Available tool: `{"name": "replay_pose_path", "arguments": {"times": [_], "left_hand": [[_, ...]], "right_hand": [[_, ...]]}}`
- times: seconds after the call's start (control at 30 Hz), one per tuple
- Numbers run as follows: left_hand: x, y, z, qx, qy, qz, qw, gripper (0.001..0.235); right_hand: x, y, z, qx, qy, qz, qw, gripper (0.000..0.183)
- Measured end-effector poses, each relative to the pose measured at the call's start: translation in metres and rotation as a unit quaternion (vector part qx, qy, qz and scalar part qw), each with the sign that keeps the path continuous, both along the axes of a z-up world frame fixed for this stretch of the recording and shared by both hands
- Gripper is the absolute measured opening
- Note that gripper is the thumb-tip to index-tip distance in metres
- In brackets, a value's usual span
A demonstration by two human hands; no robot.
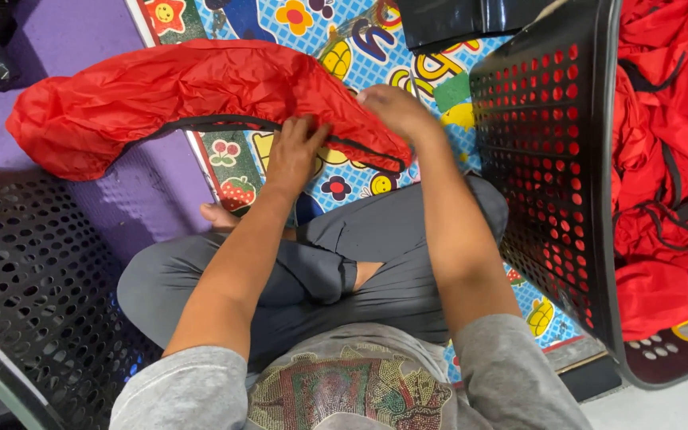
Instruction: The person sits on the floor and trims the black elastic edge of a red fabric item using pink scissors. After cutting, they stretch and smooth the fabric by hand, then fold it into a smaller bundle.
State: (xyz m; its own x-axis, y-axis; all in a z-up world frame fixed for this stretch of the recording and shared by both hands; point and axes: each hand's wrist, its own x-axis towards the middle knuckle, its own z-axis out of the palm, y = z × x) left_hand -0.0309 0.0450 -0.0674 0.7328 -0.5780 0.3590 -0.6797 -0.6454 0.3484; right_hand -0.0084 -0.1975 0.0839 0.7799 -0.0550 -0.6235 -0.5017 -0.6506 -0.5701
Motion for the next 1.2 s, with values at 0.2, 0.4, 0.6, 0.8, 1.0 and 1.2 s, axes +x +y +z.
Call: {"name": "replay_pose_path", "arguments": {"times": [0.2,0.4,0.6,0.8,1.0,1.2], "left_hand": [[-0.002,0.005,0.010,0.055,0.005,-0.006,0.998,0.033],[-0.002,0.007,0.007,0.080,0.047,-0.009,0.996,0.044],[-0.001,0.011,0.014,0.153,0.060,-0.049,0.985,0.060],[0.005,0.009,0.015,0.069,0.040,-0.008,0.997,0.049],[0.008,0.004,-0.001,0.048,-0.003,0.058,0.997,0.039],[0.013,-0.005,-0.005,0.063,0.025,0.099,0.993,0.035]], "right_hand": [[-0.007,-0.027,-0.124,-0.144,-0.118,-0.121,0.975,0.028],[0.002,-0.015,-0.088,-0.132,-0.154,-0.207,0.957,0.038],[0.014,-0.005,-0.067,-0.091,-0.119,-0.180,0.972,0.015],[0.008,-0.027,-0.025,-0.106,0.038,-0.092,0.989,0.043],[-0.024,-0.032,-0.056,-0.128,0.020,-0.096,0.987,0.048],[-0.027,-0.020,-0.040,-0.189,-0.219,-0.100,0.952,0.048]]}}
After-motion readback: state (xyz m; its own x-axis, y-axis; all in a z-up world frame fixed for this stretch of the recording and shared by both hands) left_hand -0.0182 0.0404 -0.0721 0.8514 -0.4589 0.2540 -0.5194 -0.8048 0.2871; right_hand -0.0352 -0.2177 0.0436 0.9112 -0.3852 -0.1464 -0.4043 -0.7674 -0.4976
